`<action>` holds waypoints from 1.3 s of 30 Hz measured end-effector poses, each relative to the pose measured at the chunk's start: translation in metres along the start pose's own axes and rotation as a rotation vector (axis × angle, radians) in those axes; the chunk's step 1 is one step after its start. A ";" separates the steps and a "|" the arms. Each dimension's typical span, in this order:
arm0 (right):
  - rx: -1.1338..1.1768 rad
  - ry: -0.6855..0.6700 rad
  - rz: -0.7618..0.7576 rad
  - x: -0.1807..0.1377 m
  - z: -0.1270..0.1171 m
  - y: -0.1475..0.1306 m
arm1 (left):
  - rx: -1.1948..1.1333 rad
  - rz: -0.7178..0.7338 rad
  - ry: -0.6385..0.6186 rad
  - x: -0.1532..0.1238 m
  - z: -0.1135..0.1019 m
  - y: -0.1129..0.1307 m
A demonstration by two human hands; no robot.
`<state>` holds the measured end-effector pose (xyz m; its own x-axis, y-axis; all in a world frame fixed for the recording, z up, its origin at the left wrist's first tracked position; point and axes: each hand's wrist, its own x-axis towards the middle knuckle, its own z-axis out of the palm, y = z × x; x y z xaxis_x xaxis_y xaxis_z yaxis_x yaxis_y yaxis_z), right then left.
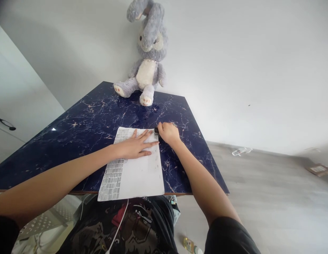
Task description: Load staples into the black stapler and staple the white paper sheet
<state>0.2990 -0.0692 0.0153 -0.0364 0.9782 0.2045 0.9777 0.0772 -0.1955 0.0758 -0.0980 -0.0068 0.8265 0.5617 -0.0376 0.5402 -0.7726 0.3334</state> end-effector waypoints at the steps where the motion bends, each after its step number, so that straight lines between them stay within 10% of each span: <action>1: -0.005 0.002 0.007 0.000 0.000 -0.001 | -0.004 0.003 0.006 0.000 0.001 0.000; 22: -0.263 0.090 -0.149 -0.013 0.012 -0.026 | 0.008 -0.005 -0.028 -0.001 -0.001 0.002; 31: -0.016 0.098 0.038 0.003 -0.008 0.014 | 0.000 -0.025 -0.037 -0.003 -0.005 0.004; 39: 0.225 -0.294 -0.455 0.004 -0.033 0.067 | -0.014 0.004 -0.026 -0.002 -0.005 -0.005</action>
<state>0.3714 -0.0661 0.0344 -0.5298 0.8468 0.0475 0.7832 0.5100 -0.3556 0.0707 -0.0940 -0.0041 0.8323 0.5509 -0.0605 0.5351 -0.7702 0.3471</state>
